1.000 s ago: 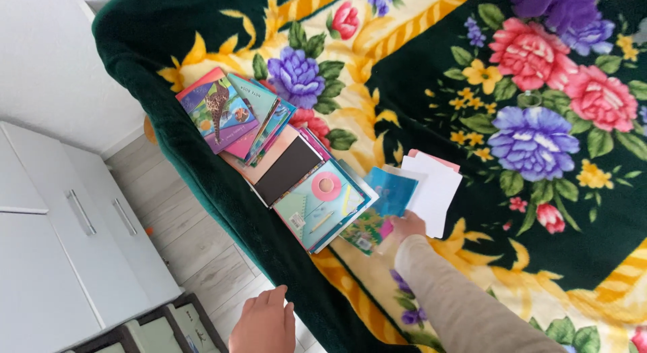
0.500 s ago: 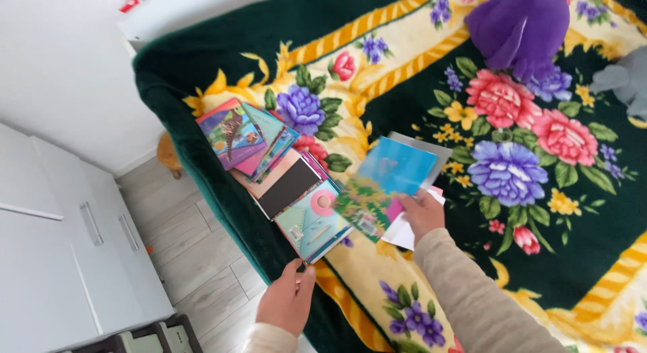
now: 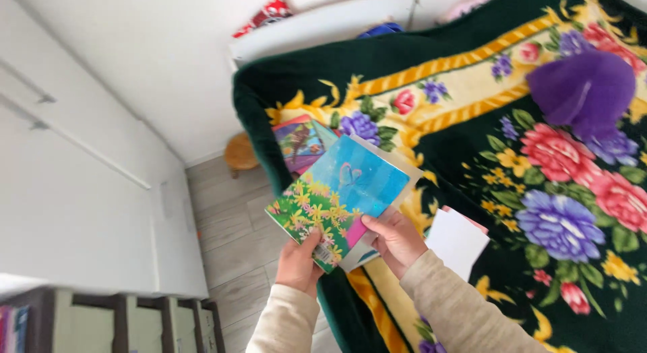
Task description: Organizing and stacking various notebooks and folders from a bed onto a nearby shelf
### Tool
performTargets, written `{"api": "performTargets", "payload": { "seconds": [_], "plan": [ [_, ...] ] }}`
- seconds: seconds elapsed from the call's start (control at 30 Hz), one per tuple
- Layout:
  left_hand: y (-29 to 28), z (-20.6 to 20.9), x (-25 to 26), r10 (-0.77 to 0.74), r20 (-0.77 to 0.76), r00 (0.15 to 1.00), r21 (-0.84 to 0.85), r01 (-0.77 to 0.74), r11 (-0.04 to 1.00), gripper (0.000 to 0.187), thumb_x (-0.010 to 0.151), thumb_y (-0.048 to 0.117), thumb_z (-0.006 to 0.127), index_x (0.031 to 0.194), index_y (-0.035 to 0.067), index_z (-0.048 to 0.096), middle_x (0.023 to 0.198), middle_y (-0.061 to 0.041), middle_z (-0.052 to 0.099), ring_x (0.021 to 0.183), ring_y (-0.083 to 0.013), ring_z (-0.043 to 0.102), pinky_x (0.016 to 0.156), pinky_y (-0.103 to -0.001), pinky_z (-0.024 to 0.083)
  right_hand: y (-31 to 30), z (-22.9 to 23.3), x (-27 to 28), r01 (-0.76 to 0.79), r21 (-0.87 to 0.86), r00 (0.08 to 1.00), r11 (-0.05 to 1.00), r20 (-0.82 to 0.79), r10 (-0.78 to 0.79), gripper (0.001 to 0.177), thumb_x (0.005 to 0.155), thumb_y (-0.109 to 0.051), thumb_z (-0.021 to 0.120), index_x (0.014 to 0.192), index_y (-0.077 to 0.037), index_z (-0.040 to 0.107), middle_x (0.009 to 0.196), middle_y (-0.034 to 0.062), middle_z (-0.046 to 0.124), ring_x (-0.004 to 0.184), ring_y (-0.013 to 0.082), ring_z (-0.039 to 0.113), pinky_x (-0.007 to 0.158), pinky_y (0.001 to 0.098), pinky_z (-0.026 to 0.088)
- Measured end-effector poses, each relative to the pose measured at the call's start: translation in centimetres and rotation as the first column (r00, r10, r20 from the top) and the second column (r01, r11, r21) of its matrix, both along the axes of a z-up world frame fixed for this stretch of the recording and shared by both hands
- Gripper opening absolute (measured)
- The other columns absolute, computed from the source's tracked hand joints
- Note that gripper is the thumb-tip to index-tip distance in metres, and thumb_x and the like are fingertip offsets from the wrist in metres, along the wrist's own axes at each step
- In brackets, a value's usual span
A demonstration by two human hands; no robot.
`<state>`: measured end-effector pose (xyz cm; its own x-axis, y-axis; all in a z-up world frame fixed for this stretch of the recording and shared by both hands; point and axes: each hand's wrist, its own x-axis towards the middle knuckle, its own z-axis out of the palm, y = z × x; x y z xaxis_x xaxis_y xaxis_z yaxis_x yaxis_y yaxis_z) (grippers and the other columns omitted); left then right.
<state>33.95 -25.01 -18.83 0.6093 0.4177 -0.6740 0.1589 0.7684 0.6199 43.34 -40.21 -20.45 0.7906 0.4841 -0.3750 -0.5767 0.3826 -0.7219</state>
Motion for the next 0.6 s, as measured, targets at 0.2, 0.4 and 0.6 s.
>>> {"api": "performTargets", "payload": {
  "seconds": [0.2,0.4,0.6],
  "plan": [
    [3.9,2.0,-3.1,0.141,0.147,0.979,0.159,-0.164,0.974,0.028,0.092,0.004,0.066,0.120,0.007,0.068,0.103,-0.011,0.076,0.079,-0.0290,0.071,0.053,-0.041,0.051,2.6,-0.3,0.2,-0.109,-0.068,0.984,0.992,0.137,0.117,0.004,0.086,-0.006,0.077,0.086,-0.005,0.073,0.090,0.0162,0.080,0.071,0.0190,0.070,0.063,0.0305,0.054],
    [8.7,4.0,-7.6,0.137,0.252,0.958,0.303,-0.213,0.929,0.028,0.090,0.003,0.067,0.118,0.002,0.071,0.100,-0.012,0.075,0.084,-0.0259,0.070,0.074,-0.042,0.059,5.1,6.3,1.5,-0.114,-0.041,0.976,0.993,0.180,0.119,0.026,0.086,-0.018,0.074,0.112,-0.014,0.073,0.079,0.0060,0.072,0.047,0.0160,0.057,0.035,0.0299,0.041],
    [12.1,6.6,-12.9,0.114,0.299,0.947,0.417,-0.237,0.877,0.030,0.090,-0.003,0.068,0.120,-0.006,0.073,0.097,-0.024,0.077,0.094,-0.0343,0.076,0.080,-0.048,0.061,8.9,12.2,-3.0,-0.197,-0.212,0.918,0.957,0.302,0.256,0.020,0.085,-0.010,0.079,0.102,-0.016,0.069,0.080,-0.0047,0.067,0.062,0.0121,0.066,0.050,0.0249,0.050]
  ]
}}
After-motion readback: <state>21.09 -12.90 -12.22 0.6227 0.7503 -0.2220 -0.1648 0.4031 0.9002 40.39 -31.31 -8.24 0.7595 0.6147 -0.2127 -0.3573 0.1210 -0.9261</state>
